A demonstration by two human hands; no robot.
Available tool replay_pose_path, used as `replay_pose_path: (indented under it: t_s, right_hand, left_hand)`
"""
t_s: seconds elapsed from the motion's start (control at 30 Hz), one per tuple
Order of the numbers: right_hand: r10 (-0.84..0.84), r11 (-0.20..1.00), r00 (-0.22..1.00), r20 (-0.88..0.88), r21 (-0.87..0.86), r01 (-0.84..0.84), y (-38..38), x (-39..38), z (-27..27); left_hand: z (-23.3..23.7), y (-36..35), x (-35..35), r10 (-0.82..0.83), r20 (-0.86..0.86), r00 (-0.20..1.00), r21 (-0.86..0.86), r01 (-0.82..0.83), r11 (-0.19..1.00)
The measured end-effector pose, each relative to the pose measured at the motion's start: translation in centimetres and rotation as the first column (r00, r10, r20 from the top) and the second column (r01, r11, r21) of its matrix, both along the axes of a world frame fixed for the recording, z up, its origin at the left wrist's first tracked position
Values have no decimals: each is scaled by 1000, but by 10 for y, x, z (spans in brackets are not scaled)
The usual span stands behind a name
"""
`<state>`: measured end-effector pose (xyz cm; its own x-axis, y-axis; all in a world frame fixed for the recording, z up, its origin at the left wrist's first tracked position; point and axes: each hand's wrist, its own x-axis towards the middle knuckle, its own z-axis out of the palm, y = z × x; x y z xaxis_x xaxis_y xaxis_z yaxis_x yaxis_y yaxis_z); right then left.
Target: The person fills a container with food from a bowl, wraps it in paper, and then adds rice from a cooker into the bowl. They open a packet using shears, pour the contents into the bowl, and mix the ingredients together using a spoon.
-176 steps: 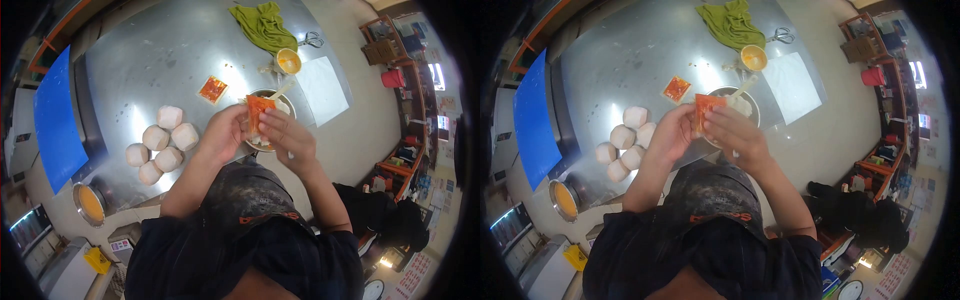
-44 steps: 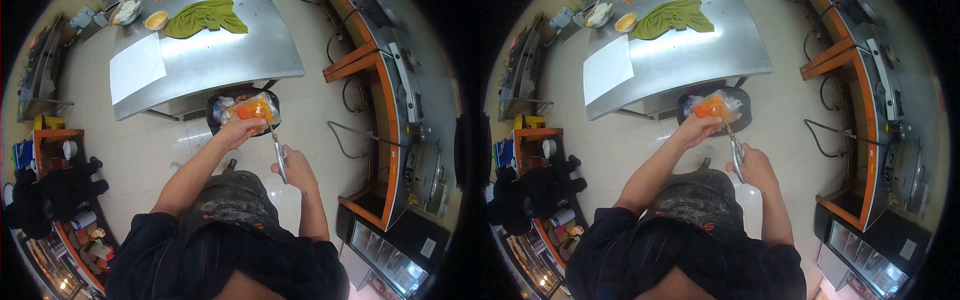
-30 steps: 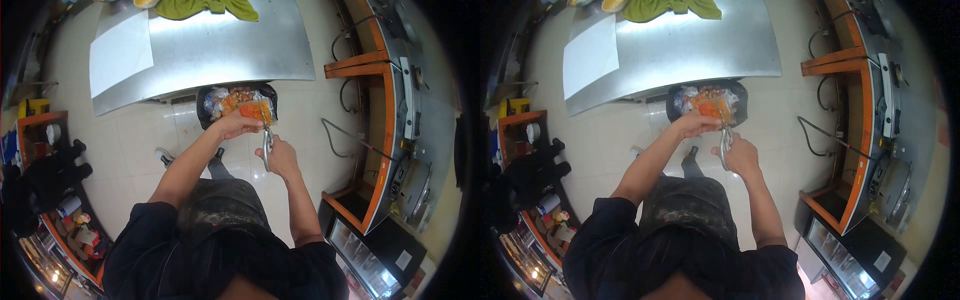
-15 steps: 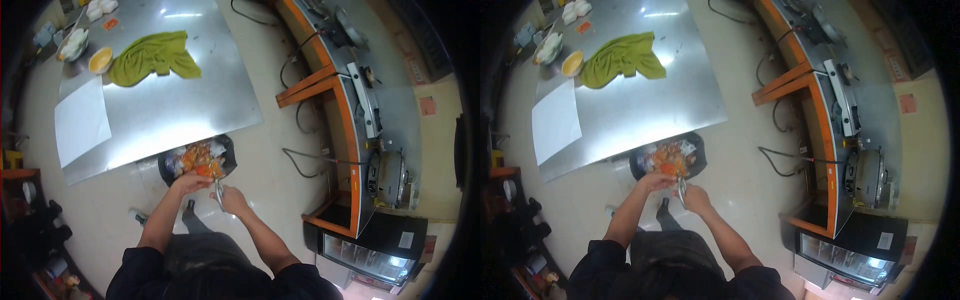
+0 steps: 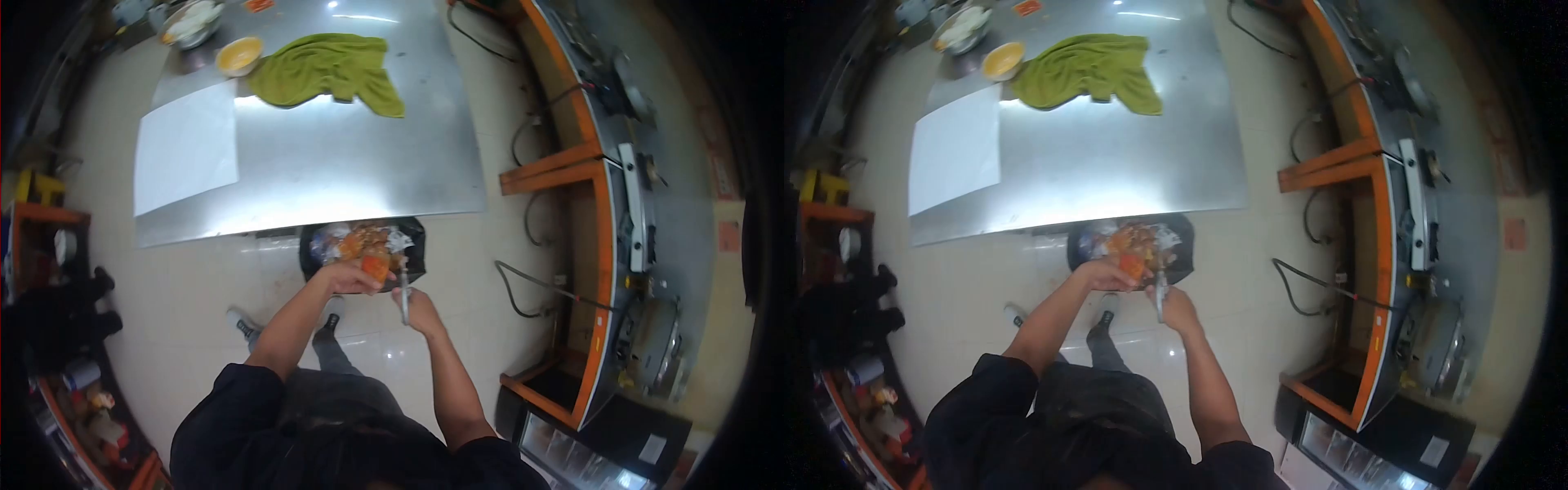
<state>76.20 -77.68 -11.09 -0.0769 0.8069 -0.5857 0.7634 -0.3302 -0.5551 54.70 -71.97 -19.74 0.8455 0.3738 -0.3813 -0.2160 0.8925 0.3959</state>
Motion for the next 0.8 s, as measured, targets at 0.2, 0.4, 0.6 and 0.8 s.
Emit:
replay_pose_path:
  t_s: [0.2, 0.4, 0.6, 0.8]
  right_hand:
    - [15, 995, 965, 262, 92, -41, -6, -35, 66]
    - [97, 932, 915, 392, 288, -222, 52, -147, 123]
    - [104, 800, 825, 556, 446, -402, 173, -201, 43]
    - [-8, 718, 876, 482, 612, -330, 165, -366, 120]
  left_hand:
    - [48, -58, -70, 177, 178, 968, 54, -189, 980]
    - [122, -118, -201, 416, 312, 854, 136, -474, 870]
    - [171, -186, -355, 710, 107, 696, 149, -717, 681]
    - [231, -202, -492, 886, 9, 463, 199, -869, 453]
